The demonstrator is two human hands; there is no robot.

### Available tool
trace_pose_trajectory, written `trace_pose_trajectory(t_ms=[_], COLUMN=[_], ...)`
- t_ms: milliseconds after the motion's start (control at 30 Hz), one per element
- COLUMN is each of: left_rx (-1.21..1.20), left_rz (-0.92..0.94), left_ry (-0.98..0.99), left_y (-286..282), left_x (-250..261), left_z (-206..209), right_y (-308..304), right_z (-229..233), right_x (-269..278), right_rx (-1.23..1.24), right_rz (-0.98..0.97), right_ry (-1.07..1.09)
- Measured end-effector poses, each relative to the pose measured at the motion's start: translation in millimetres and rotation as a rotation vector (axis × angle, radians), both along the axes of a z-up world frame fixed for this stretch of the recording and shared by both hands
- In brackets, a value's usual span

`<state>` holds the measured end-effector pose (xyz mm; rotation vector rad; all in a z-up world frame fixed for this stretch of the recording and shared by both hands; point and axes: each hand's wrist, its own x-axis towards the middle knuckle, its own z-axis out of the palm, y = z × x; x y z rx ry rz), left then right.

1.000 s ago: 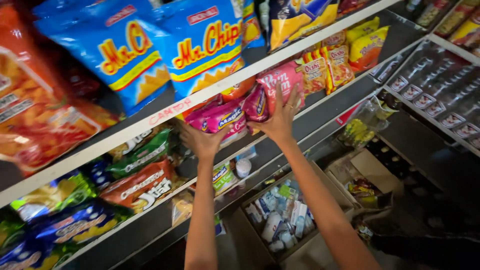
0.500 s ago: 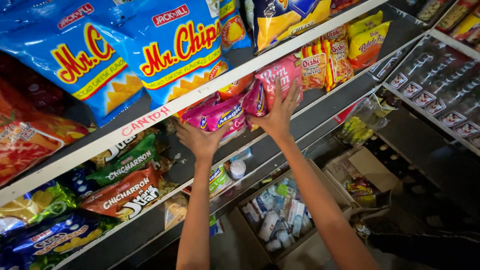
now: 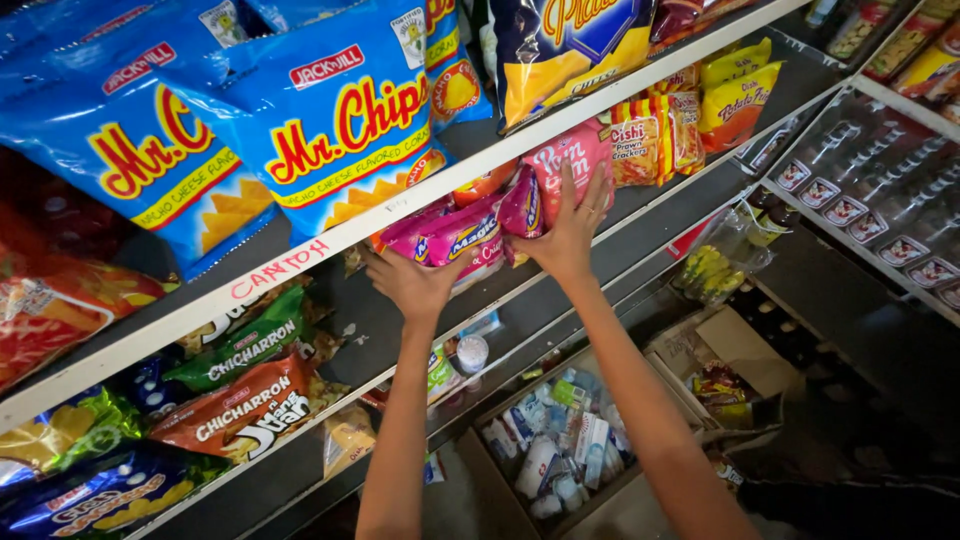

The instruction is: Organizing and restocking various snack and noodle bags on a retail store shelf.

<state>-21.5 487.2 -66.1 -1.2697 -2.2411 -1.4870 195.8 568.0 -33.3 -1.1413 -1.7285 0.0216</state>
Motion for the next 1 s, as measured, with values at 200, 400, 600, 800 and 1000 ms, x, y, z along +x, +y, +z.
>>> trace_pose_trajectory(t_ms=[200,400,600,800,1000], left_rx=[-0.040,-0.069,-0.131,0.016,-0.042], left_rz=[0.016,0.054,0.025,0.030,0.010], left_ry=[0.035,0.053,0.022,0.052,0.022], left_y=[12,29,37,46,54], left_x=[12,12,20,32,47], left_z=[5,-19,-13,-8,4], right_y=[15,24,31,46,56], right_z=[-5,-10,-11,-12,-10], right_x=[10,19,23,34,44], right_rx=[0.051,0.047,0.064,0.043,0.034], right_rz=[0.015,-0.003,0.007,0.028,0.015], right_ry=[-0.028,-0.048,-0.041,-0.029,-0.019])
